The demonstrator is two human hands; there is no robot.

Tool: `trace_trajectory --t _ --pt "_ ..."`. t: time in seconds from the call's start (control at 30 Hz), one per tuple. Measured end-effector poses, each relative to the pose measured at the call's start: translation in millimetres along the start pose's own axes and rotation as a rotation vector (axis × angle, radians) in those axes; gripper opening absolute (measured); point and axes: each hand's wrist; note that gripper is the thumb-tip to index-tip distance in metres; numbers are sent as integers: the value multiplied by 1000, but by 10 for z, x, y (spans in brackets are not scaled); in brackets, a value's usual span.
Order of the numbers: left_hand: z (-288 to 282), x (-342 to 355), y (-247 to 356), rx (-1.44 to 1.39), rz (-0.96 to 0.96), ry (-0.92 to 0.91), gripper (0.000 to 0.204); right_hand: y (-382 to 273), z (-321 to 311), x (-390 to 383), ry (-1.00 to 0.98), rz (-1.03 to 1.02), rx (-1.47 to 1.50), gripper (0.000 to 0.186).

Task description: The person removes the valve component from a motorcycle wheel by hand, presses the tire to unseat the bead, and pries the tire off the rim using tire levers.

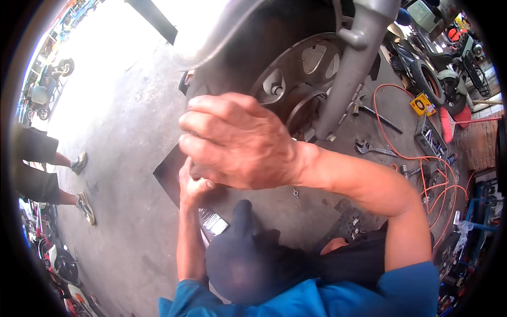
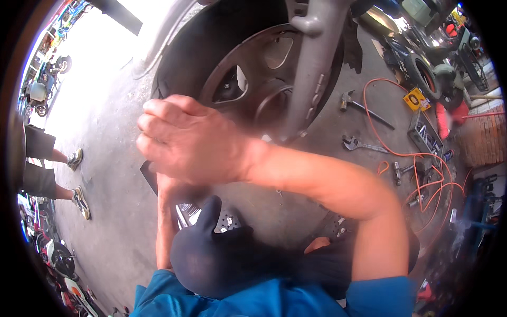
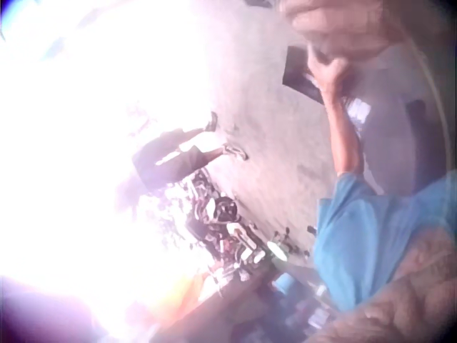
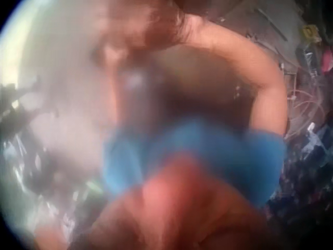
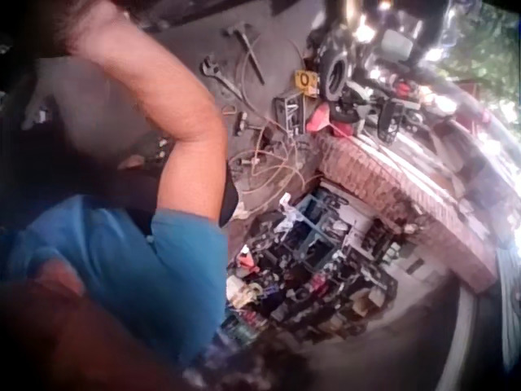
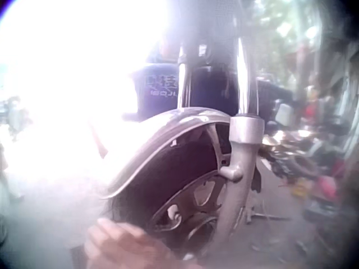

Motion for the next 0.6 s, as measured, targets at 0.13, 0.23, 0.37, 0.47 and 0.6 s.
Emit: trace_trajectory --t 0.13,0.23,0.37,0.47,0.6 --pt "126 -298 118 -183 -19 -265 87 -31 -782 -301 -156 -154 -46 33" --pt "267 -316 348 74 15 -609 68 -8 -1396 -625 -243 -223 -88 34" --pt "786 -180 239 -67 61 -1010 76 -52 -2247 -1062 -273 -59 -107 58" --pt "1046 -170 238 38 9 -1109 72 -131 -2883 -1357 -233 393 -181 62" --pt "717 -267 73 -21 -123 -284 49 -144 -3074 -1497 92 1025 -37 71"
Point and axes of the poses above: each hand's wrist, its own x-axis towards the middle knuckle, its own z-axis out of the palm, y = z × x, and after that the axes turned 3 degrees about -z, right-handed
